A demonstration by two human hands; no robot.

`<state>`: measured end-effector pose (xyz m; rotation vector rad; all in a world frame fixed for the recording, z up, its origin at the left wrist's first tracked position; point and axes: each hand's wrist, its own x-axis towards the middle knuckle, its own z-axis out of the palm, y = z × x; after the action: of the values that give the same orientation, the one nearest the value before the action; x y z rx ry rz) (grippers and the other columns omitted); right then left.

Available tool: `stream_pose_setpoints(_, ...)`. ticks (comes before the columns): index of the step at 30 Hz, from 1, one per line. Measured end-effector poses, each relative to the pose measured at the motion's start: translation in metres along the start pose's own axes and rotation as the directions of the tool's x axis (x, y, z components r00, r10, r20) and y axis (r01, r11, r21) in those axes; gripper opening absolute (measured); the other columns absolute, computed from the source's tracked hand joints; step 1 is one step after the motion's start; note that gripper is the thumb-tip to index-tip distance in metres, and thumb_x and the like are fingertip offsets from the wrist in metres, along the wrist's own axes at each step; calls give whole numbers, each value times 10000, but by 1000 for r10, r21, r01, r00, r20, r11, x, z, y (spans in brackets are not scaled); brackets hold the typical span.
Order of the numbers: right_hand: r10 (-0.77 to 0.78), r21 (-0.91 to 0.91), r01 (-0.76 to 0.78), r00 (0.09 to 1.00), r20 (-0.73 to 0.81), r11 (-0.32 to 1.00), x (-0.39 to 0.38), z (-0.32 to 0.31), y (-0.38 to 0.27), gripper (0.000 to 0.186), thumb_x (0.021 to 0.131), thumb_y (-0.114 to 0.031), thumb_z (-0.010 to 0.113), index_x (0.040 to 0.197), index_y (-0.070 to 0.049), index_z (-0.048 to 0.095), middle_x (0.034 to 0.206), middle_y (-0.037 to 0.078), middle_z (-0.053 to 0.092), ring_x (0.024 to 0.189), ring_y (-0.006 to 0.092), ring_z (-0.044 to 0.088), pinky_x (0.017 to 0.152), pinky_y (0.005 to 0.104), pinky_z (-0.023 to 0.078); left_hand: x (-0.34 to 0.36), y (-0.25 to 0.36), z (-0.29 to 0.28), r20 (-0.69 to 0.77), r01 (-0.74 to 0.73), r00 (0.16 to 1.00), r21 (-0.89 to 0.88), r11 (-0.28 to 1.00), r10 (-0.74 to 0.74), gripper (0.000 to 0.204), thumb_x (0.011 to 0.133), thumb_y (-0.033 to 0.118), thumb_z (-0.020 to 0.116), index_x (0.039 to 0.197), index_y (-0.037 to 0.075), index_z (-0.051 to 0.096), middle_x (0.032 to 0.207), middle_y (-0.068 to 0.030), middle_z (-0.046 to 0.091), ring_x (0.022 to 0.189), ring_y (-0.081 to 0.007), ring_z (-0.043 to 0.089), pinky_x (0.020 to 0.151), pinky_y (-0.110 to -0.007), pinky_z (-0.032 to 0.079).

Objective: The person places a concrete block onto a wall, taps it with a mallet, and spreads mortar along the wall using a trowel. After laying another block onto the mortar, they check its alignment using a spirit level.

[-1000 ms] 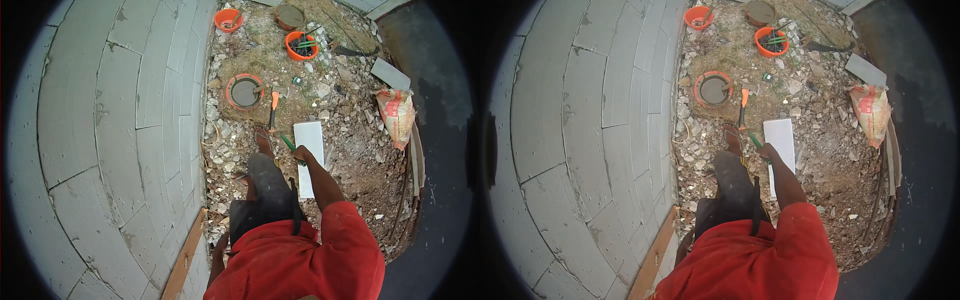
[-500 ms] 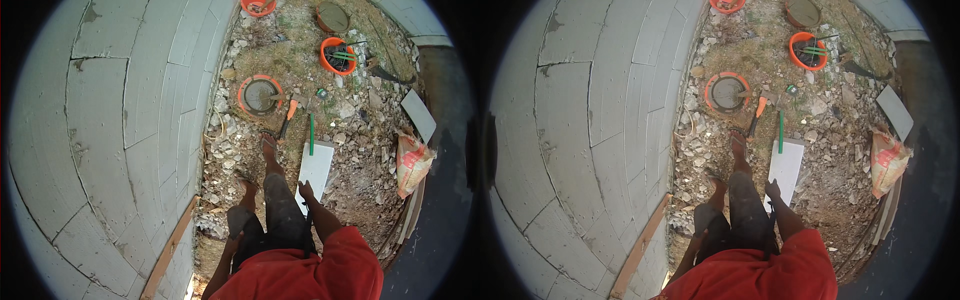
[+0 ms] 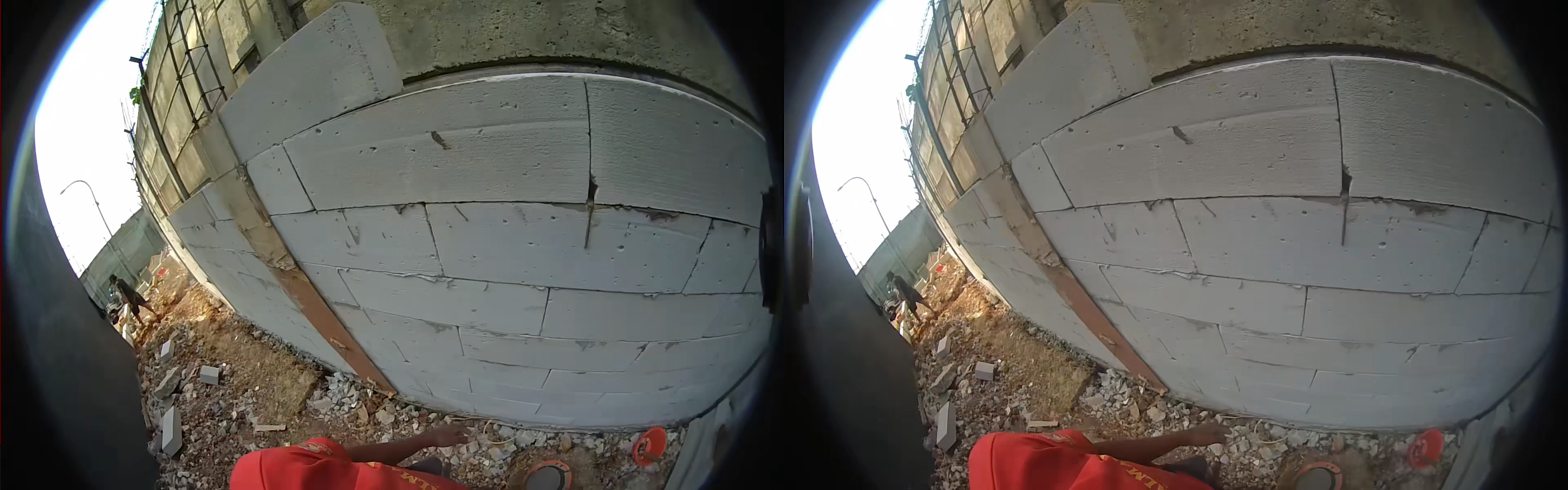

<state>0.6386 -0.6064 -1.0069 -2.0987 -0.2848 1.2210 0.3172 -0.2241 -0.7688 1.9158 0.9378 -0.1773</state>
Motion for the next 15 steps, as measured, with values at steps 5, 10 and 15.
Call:
stream_pose_setpoints(5, -224, 630, -18, 926, 303, 776, -25, 30, -324, 519, 1020, -488, 469, 1421, -160, 451, 1424, 91, 472, 999, 276, 532, 814, 486, 498, -10, 64, -30, 28, 119, 979, -884, 452, -203, 779, 923, 754, 450, 1302, 99, 637, 1108, -144, 688, 1058, -268, 640, 976, -459, 480)
stream_pose_setpoints(10, -453, 539, -223, 341, 824, 812, -177, 181, -507, 455, 1033, -423, 520, 1297, -54, 544, 1079, 142, 679, 923, 284, 687, 667, 411, 579, -59, 105, -66, -168, -154, 986, -898, -412, -2, 737, 978, 677, 394, 1411, 90, 498, 1233, -122, 598, 1190, -284, 542, 1056, -450, 418)
stream_pose_setpoints(15, -736, 255, 701, 561, 378, 666, -120, 291, -539, 511, 1026, -457, 532, 1253, 0, 570, 1049, 126, 684, 872, 233, 696, 708, 380, 584, -82, 88, -119, -314, -466, 875, -753, -465, -369, 692, 1045, 559, 367, 1537, 73, 342, 1407, -137, 487, 1382, -298, 415, 1165, -421, 336)
